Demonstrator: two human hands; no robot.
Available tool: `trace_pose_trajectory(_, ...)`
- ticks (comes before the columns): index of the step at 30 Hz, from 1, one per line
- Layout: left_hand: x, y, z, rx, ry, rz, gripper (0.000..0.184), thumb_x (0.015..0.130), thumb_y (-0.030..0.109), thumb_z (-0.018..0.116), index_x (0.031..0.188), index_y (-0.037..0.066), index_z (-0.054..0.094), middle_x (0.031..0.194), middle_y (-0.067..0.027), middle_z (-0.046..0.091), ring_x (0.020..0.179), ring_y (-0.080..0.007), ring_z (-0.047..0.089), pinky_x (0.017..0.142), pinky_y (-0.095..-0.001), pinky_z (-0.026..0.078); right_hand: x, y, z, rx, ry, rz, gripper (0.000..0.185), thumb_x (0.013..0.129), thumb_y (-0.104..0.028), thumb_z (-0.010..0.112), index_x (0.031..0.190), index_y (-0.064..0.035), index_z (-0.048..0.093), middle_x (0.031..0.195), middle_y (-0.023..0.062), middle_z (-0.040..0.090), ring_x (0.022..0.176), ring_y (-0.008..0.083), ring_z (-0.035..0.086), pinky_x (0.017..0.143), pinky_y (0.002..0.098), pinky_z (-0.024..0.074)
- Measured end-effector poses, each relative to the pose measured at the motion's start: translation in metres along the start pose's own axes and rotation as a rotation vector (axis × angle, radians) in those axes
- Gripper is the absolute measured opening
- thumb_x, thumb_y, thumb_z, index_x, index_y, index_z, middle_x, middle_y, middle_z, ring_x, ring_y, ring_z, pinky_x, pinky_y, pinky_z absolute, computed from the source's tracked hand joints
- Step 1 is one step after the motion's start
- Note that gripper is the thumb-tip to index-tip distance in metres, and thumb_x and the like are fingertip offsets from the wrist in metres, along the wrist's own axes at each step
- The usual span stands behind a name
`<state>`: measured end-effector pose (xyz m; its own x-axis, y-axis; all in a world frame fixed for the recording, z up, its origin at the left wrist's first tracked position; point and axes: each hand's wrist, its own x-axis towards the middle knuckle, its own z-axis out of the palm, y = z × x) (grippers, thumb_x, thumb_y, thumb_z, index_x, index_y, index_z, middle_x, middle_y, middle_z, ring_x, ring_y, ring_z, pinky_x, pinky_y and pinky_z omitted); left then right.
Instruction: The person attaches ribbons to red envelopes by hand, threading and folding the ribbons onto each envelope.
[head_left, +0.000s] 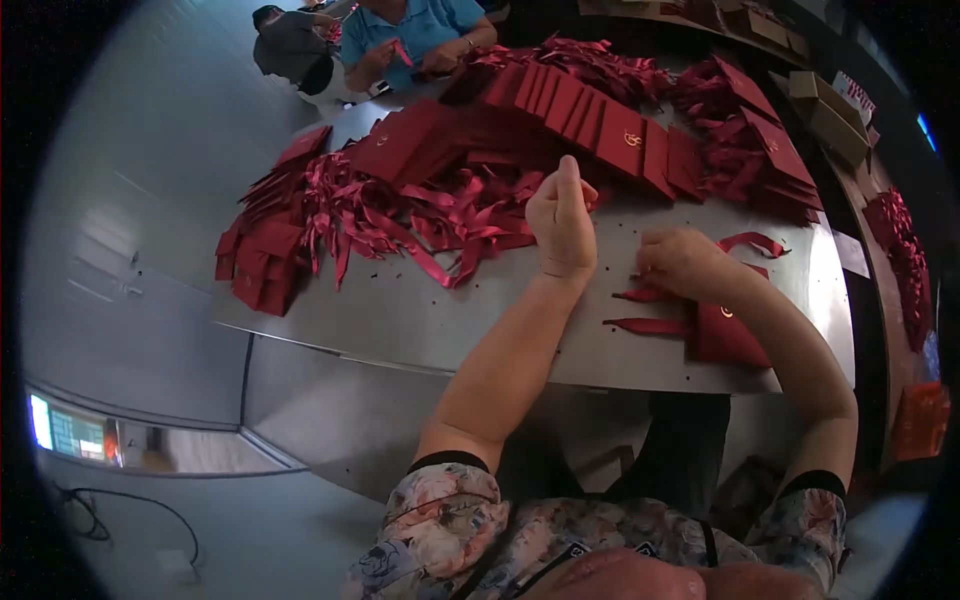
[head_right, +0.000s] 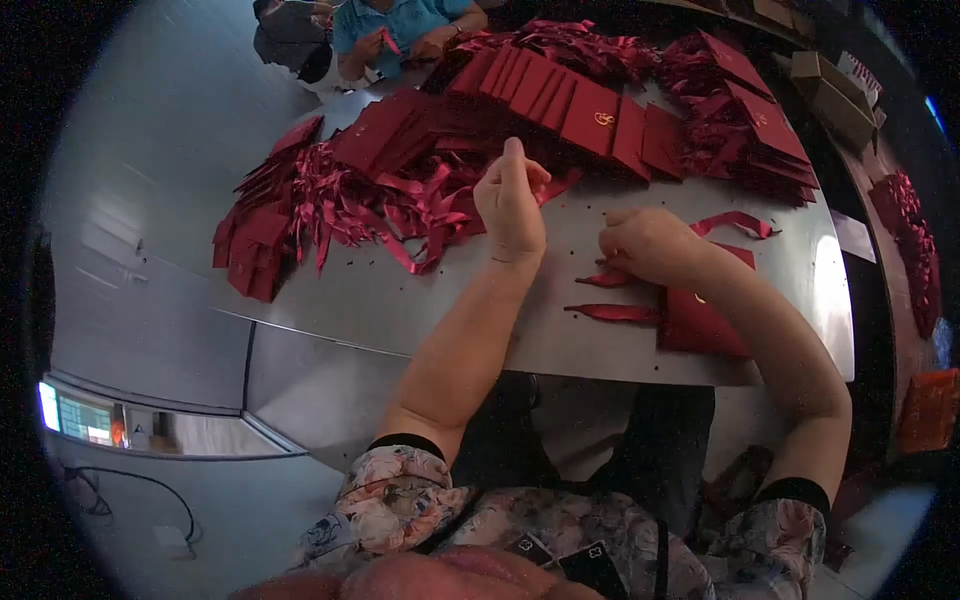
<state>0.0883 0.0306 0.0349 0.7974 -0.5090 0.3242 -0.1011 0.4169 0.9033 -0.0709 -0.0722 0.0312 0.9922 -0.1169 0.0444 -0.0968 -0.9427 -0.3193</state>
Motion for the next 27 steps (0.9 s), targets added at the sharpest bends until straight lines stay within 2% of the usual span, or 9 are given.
trace_pose_trajectory(3,0.000,-0.004,-0.005,-0.011,-0.053,-0.048,0.052,0.097,0.044,0.051,0.062,0.005,0.056,0.061,0.0010,0.051,0.057,-0.0080,0.041,0.054,-0.0260,0.033,-0.005,0.013,-0.001,0.126,0.157,-0.031,0.010,0.084,-0.015,0.065,0.085,-0.0048,0.061,0.089,0.0096,0.064,0.084,0.0284,0.064,0.073,0.0385,0.0512)
trace_pose_trajectory(5,-0.001,-0.005,-0.004,0.085,-0.114,-0.056,0.047,0.097,0.038,0.054,0.065,0.004,0.056,0.062,0.0022,0.050,0.058,-0.0068,0.040,0.054,-0.0253,0.033,-0.008,0.025,-0.022,0.782,0.286,0.396,0.007,0.090,-0.011,0.061,0.091,-0.0040,0.059,0.088,0.0069,0.064,0.080,0.0212,0.064,0.072,0.0346,0.0522)
trace_pose_trajectory(9,-0.004,-0.011,0.000,0.161,-0.172,-0.047,0.038,0.095,0.029,0.059,0.067,0.003,0.057,0.063,0.0033,0.050,0.058,-0.0057,0.040,0.052,-0.0252,0.033,-0.054,0.065,-0.049,1.378,0.825,0.264,0.010,0.096,-0.011,0.055,0.104,-0.0049,0.055,0.085,0.0054,0.061,0.073,0.0166,0.061,0.072,0.0300,0.0526)
trace_pose_trajectory(11,-0.007,-0.010,0.003,0.233,-0.195,-0.070,0.032,0.093,0.024,0.064,0.070,0.003,0.057,0.062,0.0041,0.049,0.058,-0.0052,0.040,0.051,-0.0254,0.033,-0.092,0.108,-0.064,1.424,0.999,0.282,0.011,0.097,-0.012,0.054,0.105,-0.0049,0.055,0.081,0.0042,0.058,0.066,0.0128,0.055,0.068,0.0284,0.0510)
trace_pose_trajectory(17,0.000,-0.025,-0.002,0.490,-0.233,-0.053,0.038,0.091,0.026,0.066,0.064,0.001,0.058,0.059,0.0003,0.052,0.057,-0.0067,0.043,0.052,-0.0275,0.036,-0.142,0.061,-0.096,0.473,1.239,0.400,0.012,0.100,-0.016,0.052,0.104,-0.0058,0.058,0.078,-0.0022,0.053,0.063,0.0027,0.045,0.056,0.0184,0.0385)
trace_pose_trajectory(18,0.003,-0.036,-0.005,0.553,-0.228,0.043,0.033,0.088,0.022,0.066,0.067,-0.001,0.059,0.060,-0.0069,0.054,0.057,-0.0139,0.049,0.055,-0.0309,0.041,-0.135,0.029,-0.085,0.301,1.186,0.510,0.012,0.099,-0.017,0.053,0.105,-0.0081,0.058,0.081,-0.0033,0.055,0.066,0.0032,0.048,0.058,0.0192,0.0400)
trace_pose_trajectory(19,0.004,-0.047,-0.006,0.613,-0.221,0.145,0.028,0.086,0.019,0.067,0.069,-0.003,0.060,0.062,-0.0140,0.055,0.057,-0.0211,0.055,0.058,-0.0342,0.045,-0.134,0.024,-0.071,0.333,1.031,0.507,0.012,0.097,-0.017,0.055,0.105,-0.0077,0.058,0.083,0.0004,0.059,0.071,0.0084,0.055,0.061,0.0241,0.0447)
trace_pose_trajectory(23,-0.006,-0.035,0.001,0.647,-0.243,0.406,0.008,0.078,0.008,0.070,0.084,0.003,0.069,0.068,-0.0065,0.064,0.062,-0.0205,0.061,0.066,-0.0303,0.052,-0.129,0.013,-0.004,0.112,0.737,0.292,0.011,0.088,-0.006,0.059,0.097,-0.0018,0.055,0.091,0.0180,0.060,0.084,0.0369,0.061,0.073,0.0408,0.0495)
trace_pose_trajectory(27,-0.038,0.007,0.023,0.552,-0.673,-0.370,0.018,0.087,0.017,0.064,0.094,0.000,0.067,0.078,-0.0071,0.064,0.061,-0.0131,0.059,0.049,-0.0243,0.046,-0.127,0.010,0.025,0.000,0.614,0.379,0.013,0.087,-0.008,0.060,0.099,-0.0037,0.055,0.093,0.0169,0.058,0.086,0.0388,0.060,0.072,0.0455,0.0498)
